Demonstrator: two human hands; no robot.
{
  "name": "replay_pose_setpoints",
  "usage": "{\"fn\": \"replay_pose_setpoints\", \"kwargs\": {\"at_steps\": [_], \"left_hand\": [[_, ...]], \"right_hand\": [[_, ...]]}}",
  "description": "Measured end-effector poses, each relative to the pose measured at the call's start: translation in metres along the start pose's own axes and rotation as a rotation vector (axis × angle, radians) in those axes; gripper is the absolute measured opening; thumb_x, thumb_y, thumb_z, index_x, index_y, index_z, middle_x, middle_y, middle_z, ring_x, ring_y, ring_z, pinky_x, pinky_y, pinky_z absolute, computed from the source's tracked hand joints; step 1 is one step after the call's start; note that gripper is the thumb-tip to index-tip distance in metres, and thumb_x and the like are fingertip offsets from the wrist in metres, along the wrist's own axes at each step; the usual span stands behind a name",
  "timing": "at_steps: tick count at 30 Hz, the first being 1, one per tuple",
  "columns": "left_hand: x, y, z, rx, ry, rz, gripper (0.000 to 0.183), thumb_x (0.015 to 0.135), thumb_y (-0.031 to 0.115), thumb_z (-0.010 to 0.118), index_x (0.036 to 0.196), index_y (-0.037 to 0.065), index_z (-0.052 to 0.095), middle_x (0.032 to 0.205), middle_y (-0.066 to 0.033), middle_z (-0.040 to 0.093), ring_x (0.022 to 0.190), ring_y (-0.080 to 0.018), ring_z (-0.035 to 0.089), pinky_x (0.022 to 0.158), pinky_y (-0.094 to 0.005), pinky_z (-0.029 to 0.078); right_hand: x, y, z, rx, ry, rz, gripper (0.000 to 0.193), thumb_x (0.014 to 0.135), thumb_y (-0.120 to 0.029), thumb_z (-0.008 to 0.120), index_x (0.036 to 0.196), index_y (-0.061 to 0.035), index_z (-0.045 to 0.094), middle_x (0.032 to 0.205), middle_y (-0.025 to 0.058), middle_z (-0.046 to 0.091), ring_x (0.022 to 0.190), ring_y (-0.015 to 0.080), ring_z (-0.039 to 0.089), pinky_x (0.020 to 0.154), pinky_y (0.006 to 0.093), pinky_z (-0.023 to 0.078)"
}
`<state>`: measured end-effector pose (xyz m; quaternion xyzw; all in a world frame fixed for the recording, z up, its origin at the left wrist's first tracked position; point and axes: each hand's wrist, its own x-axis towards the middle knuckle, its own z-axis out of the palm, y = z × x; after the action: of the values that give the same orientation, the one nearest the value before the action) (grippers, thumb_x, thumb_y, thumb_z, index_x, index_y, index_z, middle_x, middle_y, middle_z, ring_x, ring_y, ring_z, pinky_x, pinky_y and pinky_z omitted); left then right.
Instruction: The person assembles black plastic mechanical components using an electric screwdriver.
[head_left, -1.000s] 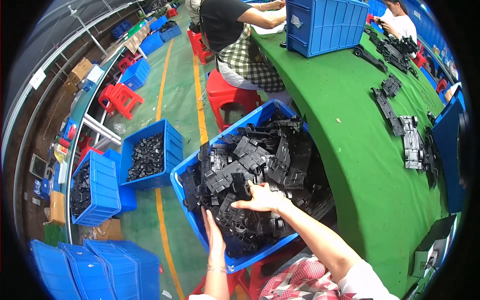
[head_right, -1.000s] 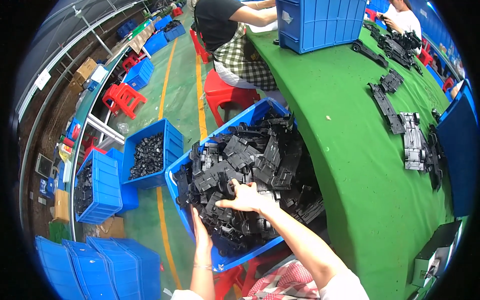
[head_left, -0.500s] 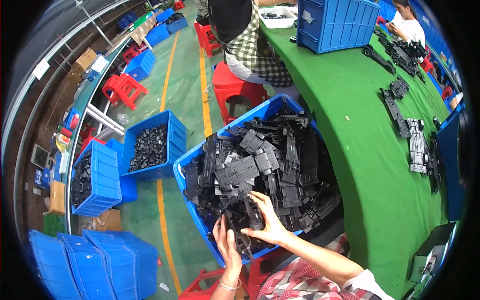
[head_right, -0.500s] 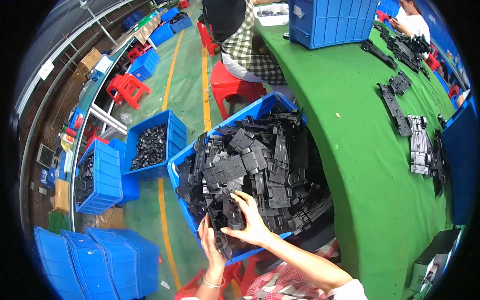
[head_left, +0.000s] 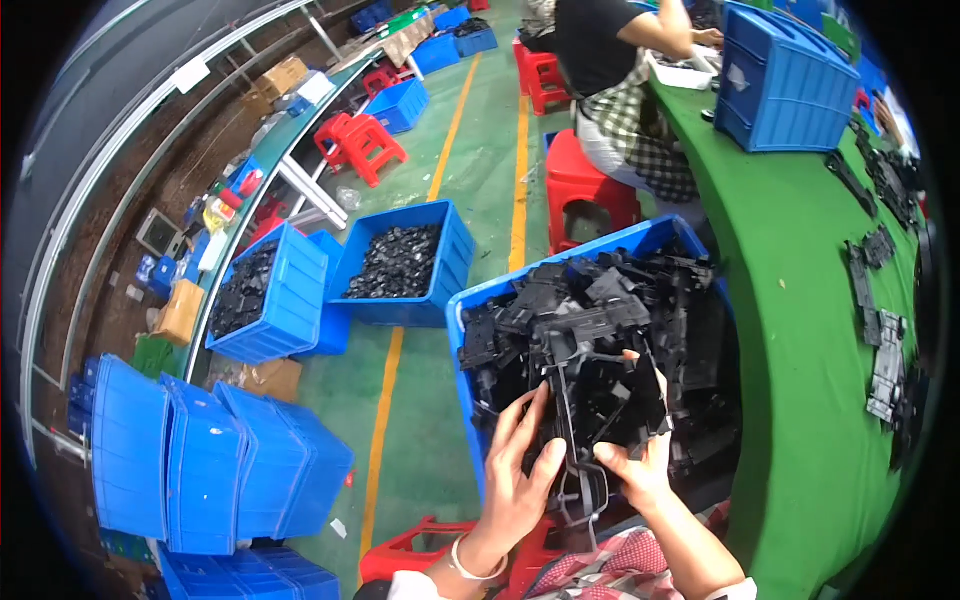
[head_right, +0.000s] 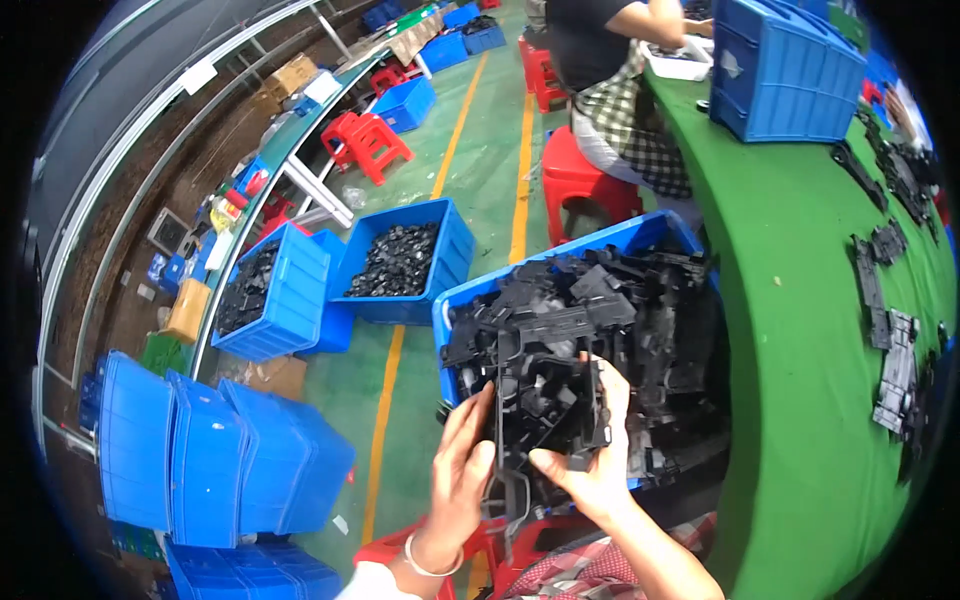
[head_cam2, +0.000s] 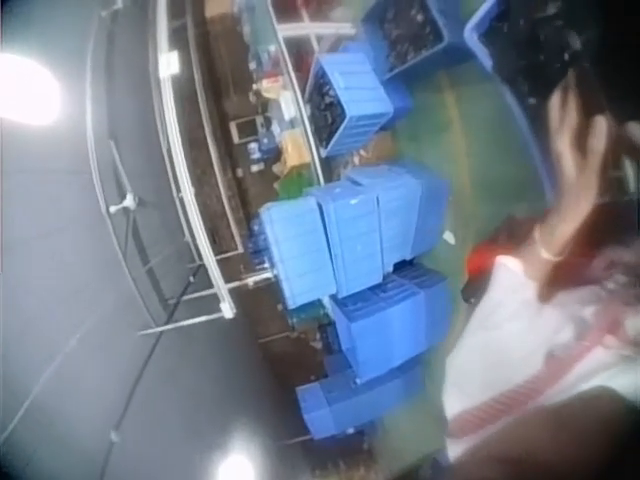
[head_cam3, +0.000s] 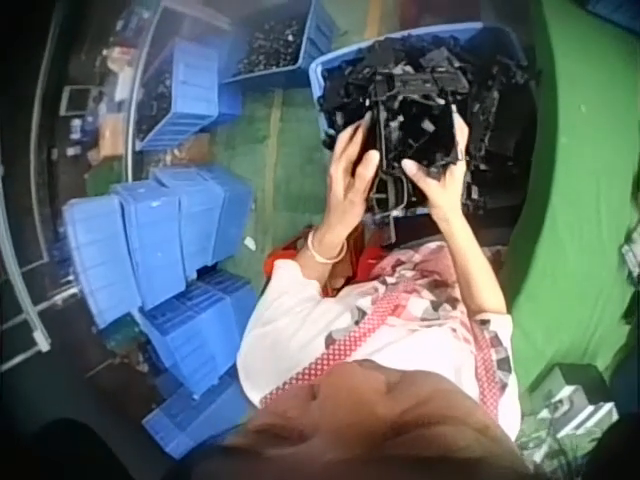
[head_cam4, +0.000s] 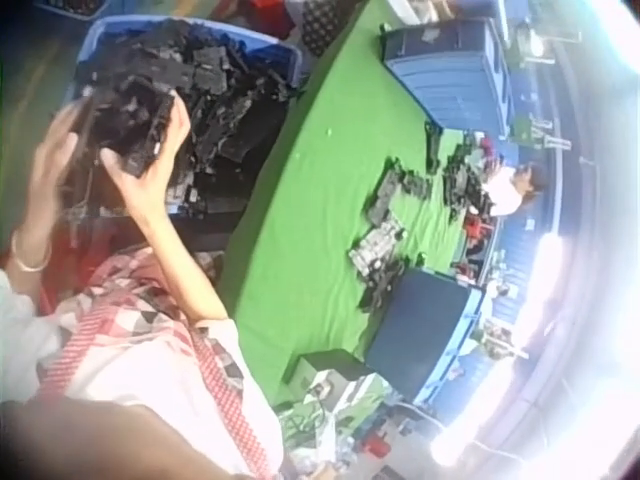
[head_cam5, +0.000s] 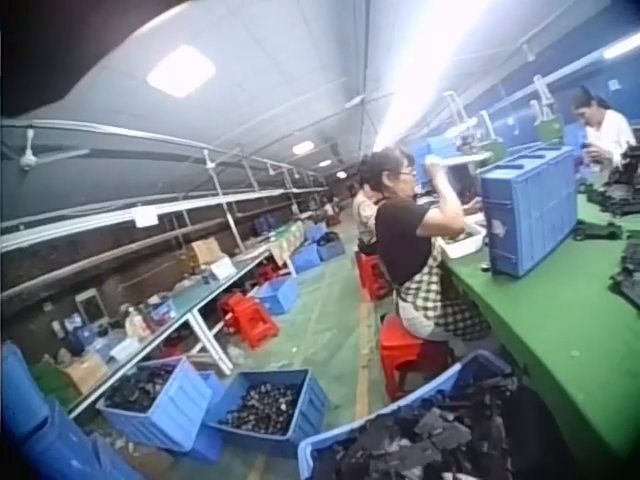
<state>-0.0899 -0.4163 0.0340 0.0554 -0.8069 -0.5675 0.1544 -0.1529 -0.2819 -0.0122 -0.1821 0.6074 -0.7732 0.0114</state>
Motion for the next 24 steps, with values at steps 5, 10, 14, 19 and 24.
{"fn": "replay_pose_setpoints", "kwargs": {"at_steps": [5, 10, 14, 19, 24], "left_hand": [[0.040, 0.064, 0.001, 0.168, -0.206, 0.261, 0.076, 0.080, 0.047, 0.057, 0.128, -0.009, 0.039, 0.124, -0.0245, 0.041, 0.116, -0.0328, 0.043, 0.098, -0.0376, 0.032], [0.093, 0.168, 0.126, -0.094, -0.456, 0.674, 0.064, 0.080, 0.041, 0.060, 0.125, -0.003, 0.046, 0.116, -0.0197, 0.051, 0.111, -0.0261, 0.049, 0.095, -0.0340, 0.036], [0.097, 0.215, 0.255, -0.399, -0.537, 0.597, 0.053, 0.076, 0.044, 0.062, 0.104, -0.001, 0.061, 0.106, -0.0269, 0.053, 0.096, -0.0390, 0.054, 0.087, -0.0399, 0.044], [0.056, 0.235, 0.364, -0.387, -0.639, 0.504, 0.039, 0.077, 0.030, 0.063, 0.106, 0.005, 0.061, 0.136, -0.0249, 0.031, 0.126, -0.0428, 0.027, 0.091, -0.0671, 0.030], [0.067, 0.092, 0.263, -0.369, -0.199, 0.586, 0.033, 0.073, 0.018, 0.068, 0.101, 0.001, 0.062, 0.103, -0.0180, 0.060, 0.093, -0.0319, 0.059, 0.081, -0.0359, 0.048]], "right_hand": [[0.022, -0.054, -0.008, -0.054, 0.162, -0.231, 0.094, 0.059, -0.026, 0.081, 0.131, 0.0005, 0.028, 0.124, 0.0138, 0.034, 0.117, 0.0257, 0.038, 0.099, 0.0387, 0.032], [0.014, -0.135, -0.075, -0.211, 0.542, -0.262, 0.087, 0.060, -0.020, 0.080, 0.129, -0.0010, 0.030, 0.120, 0.0122, 0.042, 0.111, 0.0225, 0.044, 0.093, 0.0367, 0.038], [-0.006, -0.168, -0.218, -0.070, 0.729, -0.219, 0.064, 0.070, -0.032, 0.071, 0.120, -0.0035, 0.043, 0.108, 0.0092, 0.051, 0.096, 0.0205, 0.053, 0.086, 0.0346, 0.043], [-0.119, -0.245, -0.516, -0.611, 1.077, 0.188, 0.033, 0.087, -0.032, 0.056, 0.108, -0.0059, 0.056, 0.083, 0.0031, 0.060, 0.069, 0.0075, 0.058, 0.064, 0.0278, 0.050], [-0.124, -0.159, -0.340, -1.018, 1.641, -0.407, 0.040, 0.086, -0.028, 0.058, 0.110, 0.0026, 0.054, 0.096, 0.0074, 0.058, 0.085, 0.0157, 0.056, 0.078, 0.0305, 0.045]]}}
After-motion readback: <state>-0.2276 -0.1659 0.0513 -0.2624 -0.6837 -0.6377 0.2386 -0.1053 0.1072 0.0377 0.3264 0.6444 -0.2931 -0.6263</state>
